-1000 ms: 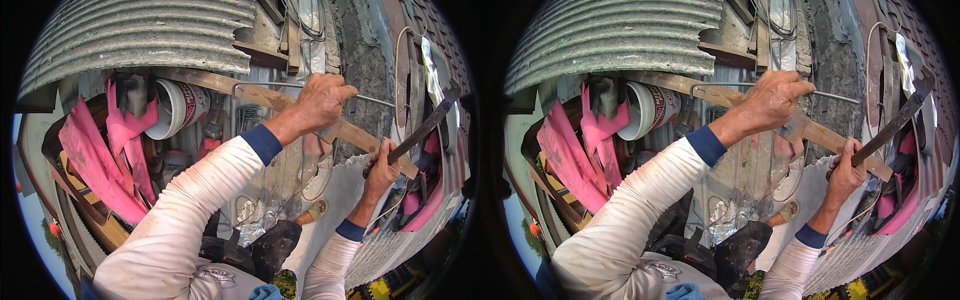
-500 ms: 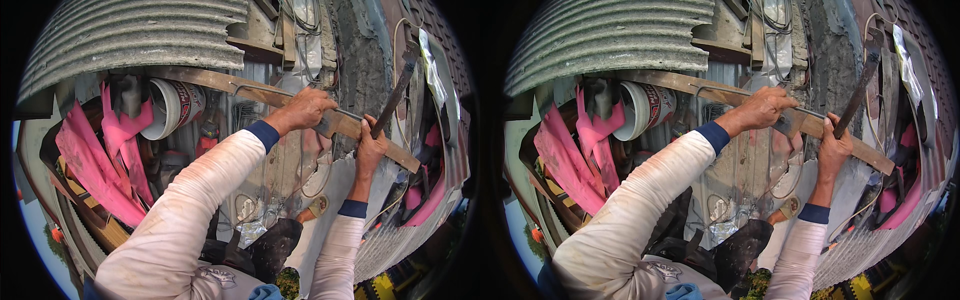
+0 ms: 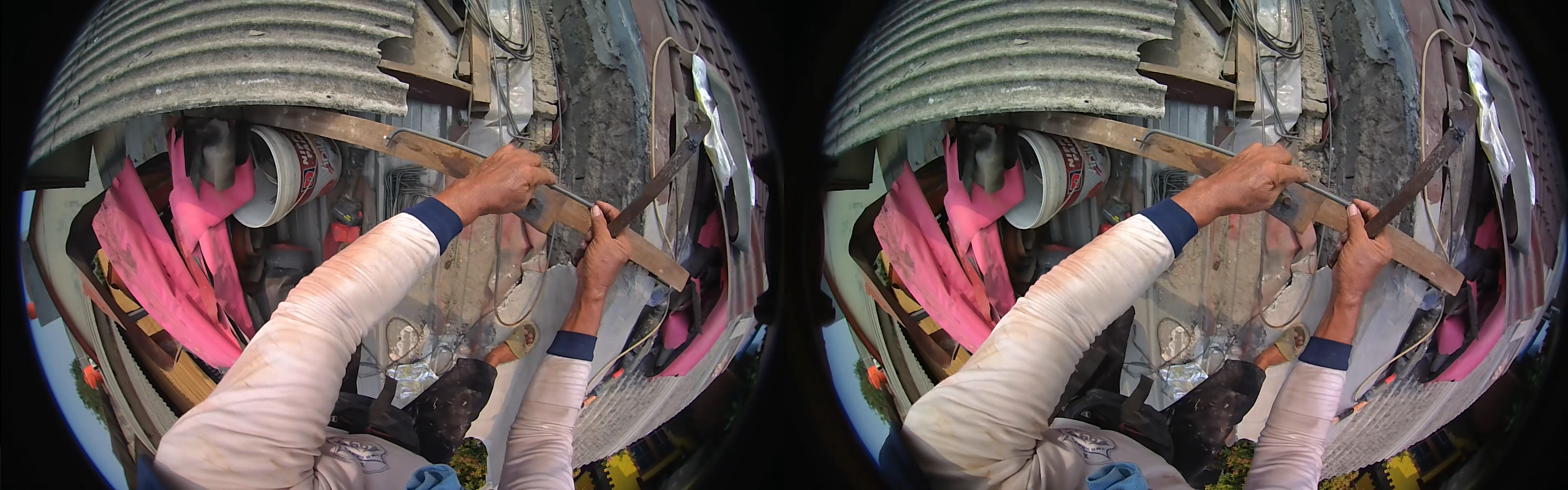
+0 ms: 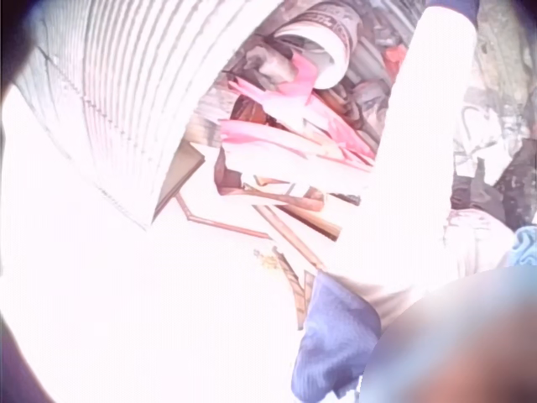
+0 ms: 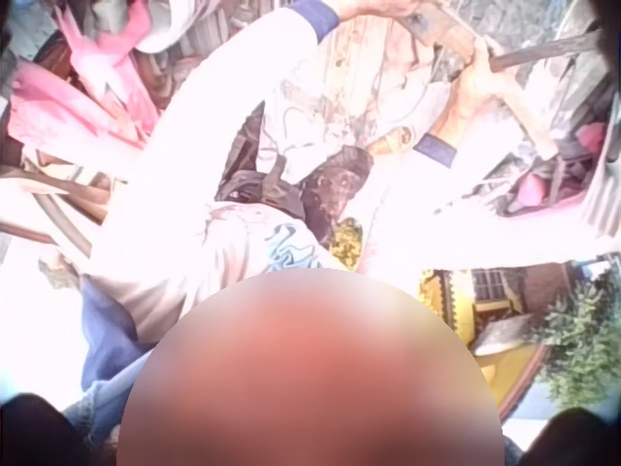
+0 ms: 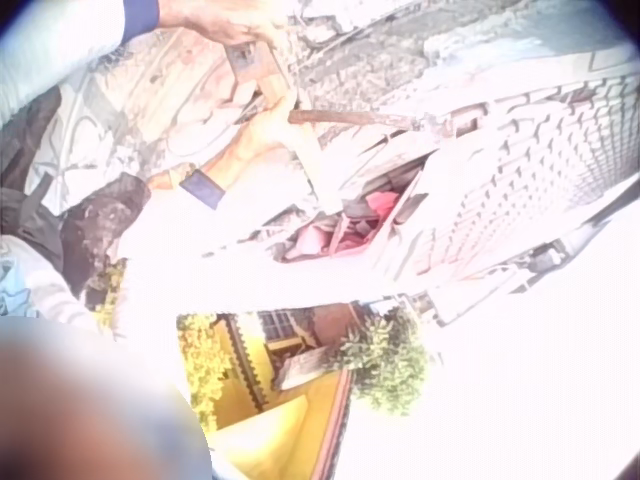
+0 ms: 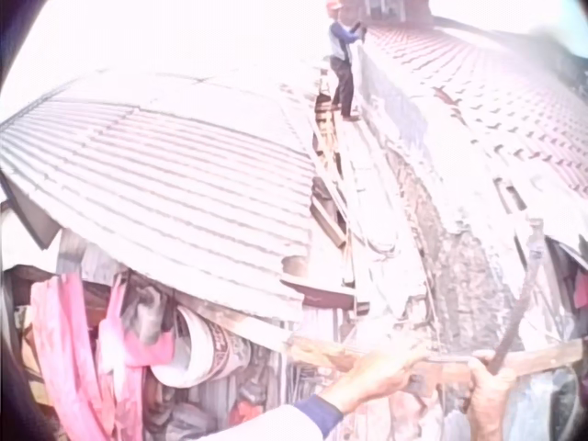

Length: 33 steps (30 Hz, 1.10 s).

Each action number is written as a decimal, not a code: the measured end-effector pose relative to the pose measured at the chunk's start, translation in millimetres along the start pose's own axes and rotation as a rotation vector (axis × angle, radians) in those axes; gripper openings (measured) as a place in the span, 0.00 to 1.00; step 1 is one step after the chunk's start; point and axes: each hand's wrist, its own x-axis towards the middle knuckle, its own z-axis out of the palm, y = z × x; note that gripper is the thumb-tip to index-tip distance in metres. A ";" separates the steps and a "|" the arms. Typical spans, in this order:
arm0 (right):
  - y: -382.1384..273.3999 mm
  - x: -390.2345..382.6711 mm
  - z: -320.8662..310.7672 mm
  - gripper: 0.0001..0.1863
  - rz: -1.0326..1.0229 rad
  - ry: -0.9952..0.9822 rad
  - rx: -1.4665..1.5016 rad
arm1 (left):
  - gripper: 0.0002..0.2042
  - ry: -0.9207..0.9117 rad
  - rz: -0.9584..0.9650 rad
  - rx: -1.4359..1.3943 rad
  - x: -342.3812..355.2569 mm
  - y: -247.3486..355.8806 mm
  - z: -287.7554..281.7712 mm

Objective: The person repeatedly bends thin metal rods using a hammer and a wooden plank as a makeshift bending jig. They position each rod on the plank, strike it with the hammer to create a bend, then remove and replace it with another rod. The process is repeated multiple times throughout the clip.

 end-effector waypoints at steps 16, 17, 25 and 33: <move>21.1 -6.5 -16.1 0.06 0.100 0.002 -0.014 | 0.36 0.294 -0.505 0.314 -107.5 -37.4 -11.6; 24.1 -6.5 -15.7 0.06 0.112 0.001 0.001 | 0.38 0.254 -0.508 0.339 -114.3 -40.5 -8.2; 51.4 -5.4 -12.1 0.04 0.139 0.025 -0.057 | 0.36 0.199 -0.524 0.405 -119.3 -51.7 6.6; 64.3 -1.9 -16.9 0.06 -0.188 0.021 -0.322 | 0.16 0.453 -0.532 0.341 -110.9 -58.5 1.2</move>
